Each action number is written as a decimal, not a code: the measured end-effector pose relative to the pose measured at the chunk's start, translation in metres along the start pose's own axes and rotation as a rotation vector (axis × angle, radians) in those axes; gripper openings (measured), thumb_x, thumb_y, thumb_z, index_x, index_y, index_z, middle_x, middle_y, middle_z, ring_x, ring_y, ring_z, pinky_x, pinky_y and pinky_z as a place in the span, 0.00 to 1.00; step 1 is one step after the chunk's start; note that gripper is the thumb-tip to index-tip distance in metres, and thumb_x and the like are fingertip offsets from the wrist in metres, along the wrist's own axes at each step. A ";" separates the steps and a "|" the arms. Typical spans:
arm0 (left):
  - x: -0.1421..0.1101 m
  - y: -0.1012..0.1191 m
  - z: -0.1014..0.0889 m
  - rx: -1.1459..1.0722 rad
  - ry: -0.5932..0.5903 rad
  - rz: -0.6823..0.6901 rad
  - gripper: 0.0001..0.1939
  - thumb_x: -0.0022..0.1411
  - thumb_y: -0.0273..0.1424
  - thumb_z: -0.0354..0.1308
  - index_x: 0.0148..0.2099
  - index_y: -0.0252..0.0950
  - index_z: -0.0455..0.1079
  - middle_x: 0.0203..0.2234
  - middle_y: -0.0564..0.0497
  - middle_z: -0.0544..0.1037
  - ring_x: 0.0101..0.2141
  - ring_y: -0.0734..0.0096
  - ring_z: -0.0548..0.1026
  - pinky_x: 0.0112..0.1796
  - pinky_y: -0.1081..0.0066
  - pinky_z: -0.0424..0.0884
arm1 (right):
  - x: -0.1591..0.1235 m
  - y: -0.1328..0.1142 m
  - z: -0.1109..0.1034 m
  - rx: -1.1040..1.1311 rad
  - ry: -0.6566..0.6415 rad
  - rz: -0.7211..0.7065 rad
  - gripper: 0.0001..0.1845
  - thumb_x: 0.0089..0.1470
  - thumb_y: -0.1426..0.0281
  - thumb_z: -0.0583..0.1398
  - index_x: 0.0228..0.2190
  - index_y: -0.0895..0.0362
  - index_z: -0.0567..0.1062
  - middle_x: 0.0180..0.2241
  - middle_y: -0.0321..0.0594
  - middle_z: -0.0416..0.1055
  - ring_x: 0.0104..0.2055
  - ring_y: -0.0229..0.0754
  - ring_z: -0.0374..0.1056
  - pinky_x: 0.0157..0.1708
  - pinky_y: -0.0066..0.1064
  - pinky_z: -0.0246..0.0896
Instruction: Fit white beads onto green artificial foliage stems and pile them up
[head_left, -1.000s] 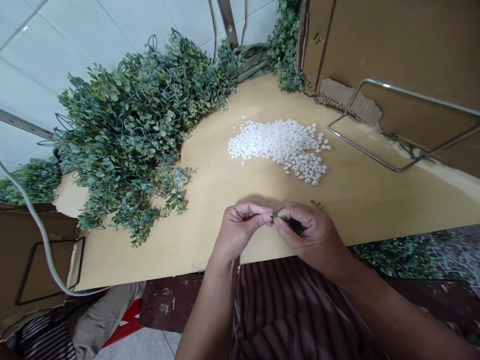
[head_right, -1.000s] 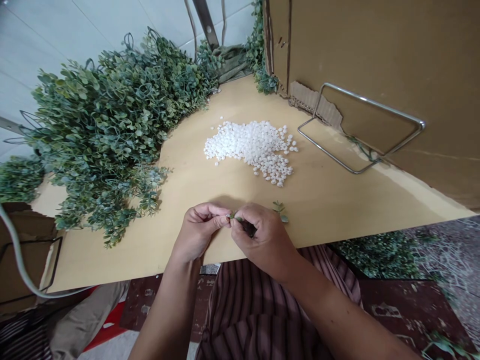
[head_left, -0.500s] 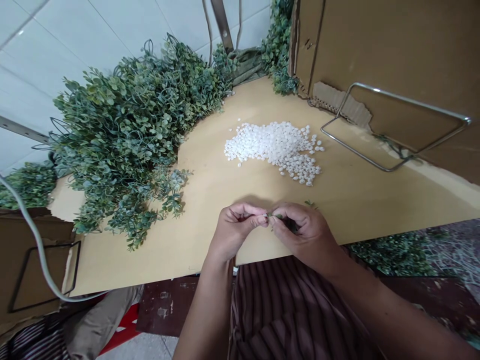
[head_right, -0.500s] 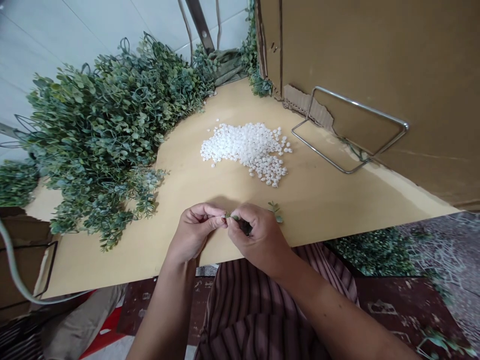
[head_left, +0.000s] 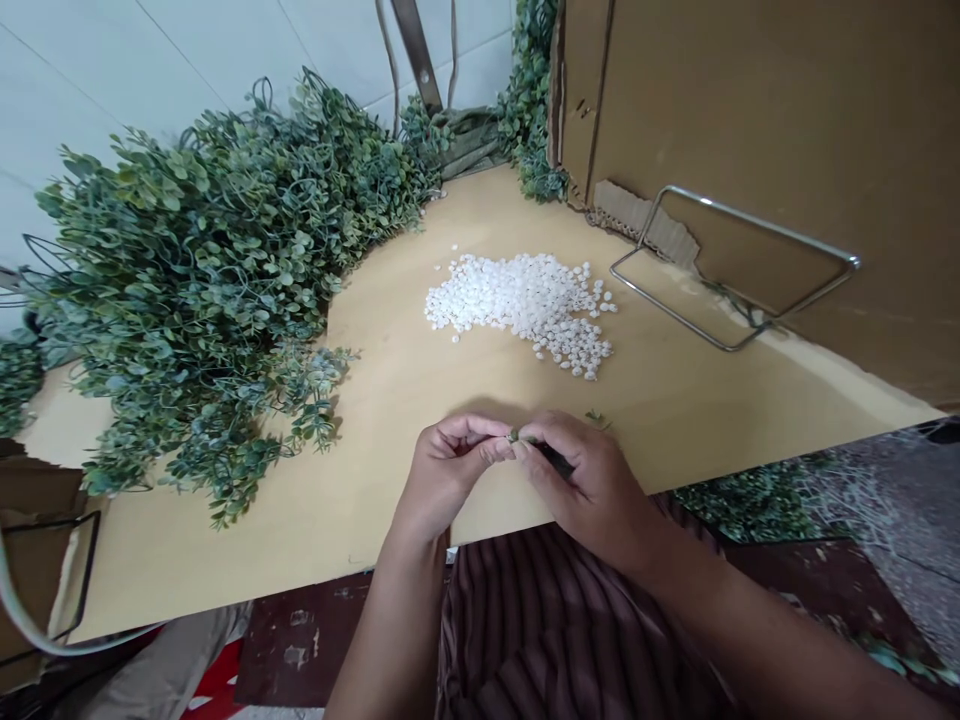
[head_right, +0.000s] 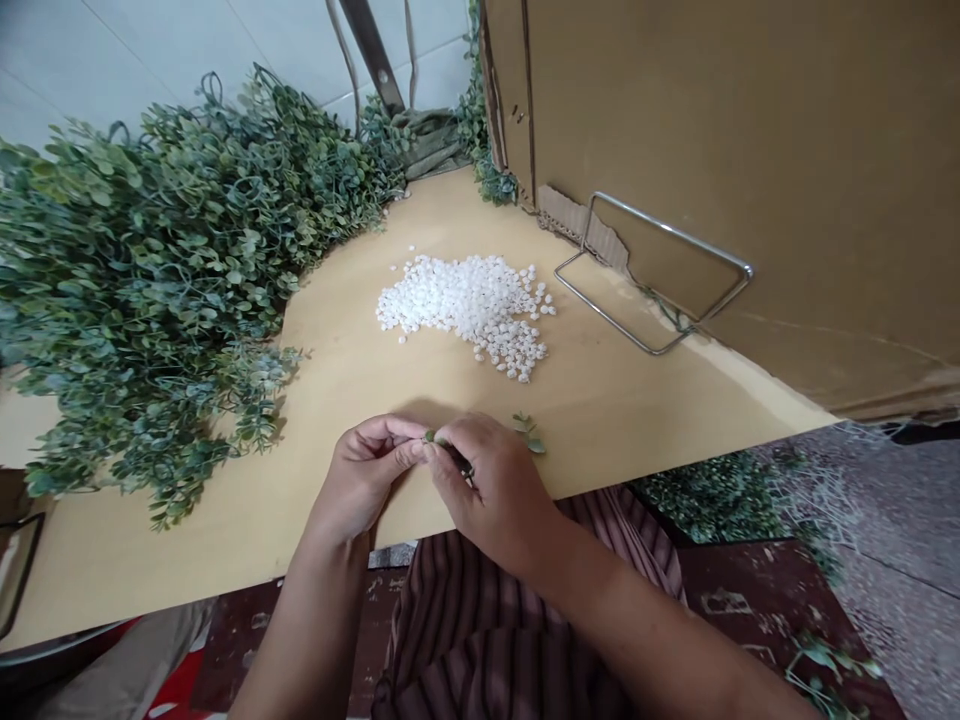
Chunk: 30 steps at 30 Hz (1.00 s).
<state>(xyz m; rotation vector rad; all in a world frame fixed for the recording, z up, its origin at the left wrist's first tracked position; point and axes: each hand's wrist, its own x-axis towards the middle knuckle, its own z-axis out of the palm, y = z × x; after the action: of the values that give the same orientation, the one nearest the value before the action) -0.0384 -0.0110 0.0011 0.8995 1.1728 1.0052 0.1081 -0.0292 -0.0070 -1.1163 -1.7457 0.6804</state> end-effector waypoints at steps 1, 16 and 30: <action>0.000 0.000 0.000 0.003 0.002 0.002 0.11 0.38 0.33 0.73 0.24 0.34 0.76 0.18 0.53 0.79 0.20 0.78 0.73 0.28 0.77 0.72 | -0.002 -0.002 -0.006 -0.042 -0.012 -0.021 0.07 0.57 0.73 0.53 0.30 0.58 0.70 0.26 0.41 0.71 0.31 0.41 0.68 0.32 0.31 0.63; -0.006 -0.012 0.003 0.360 0.032 0.341 0.02 0.49 0.25 0.65 0.26 0.37 0.76 0.22 0.51 0.76 0.25 0.74 0.72 0.28 0.75 0.68 | -0.054 0.016 -0.077 -0.564 0.056 0.182 0.14 0.58 0.59 0.53 0.29 0.56 0.69 0.24 0.42 0.70 0.28 0.45 0.67 0.29 0.36 0.61; 0.027 0.020 0.006 0.751 -0.068 0.481 0.05 0.54 0.25 0.59 0.31 0.37 0.77 0.27 0.48 0.78 0.28 0.69 0.74 0.31 0.72 0.67 | -0.004 0.040 -0.047 -0.666 0.088 0.088 0.05 0.46 0.73 0.56 0.23 0.54 0.63 0.23 0.42 0.67 0.30 0.49 0.61 0.32 0.37 0.56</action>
<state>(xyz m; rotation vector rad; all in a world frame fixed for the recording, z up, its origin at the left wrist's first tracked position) -0.0329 0.0203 0.0130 1.8618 1.3254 0.8918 0.1670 -0.0164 -0.0217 -1.6453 -1.9063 0.0779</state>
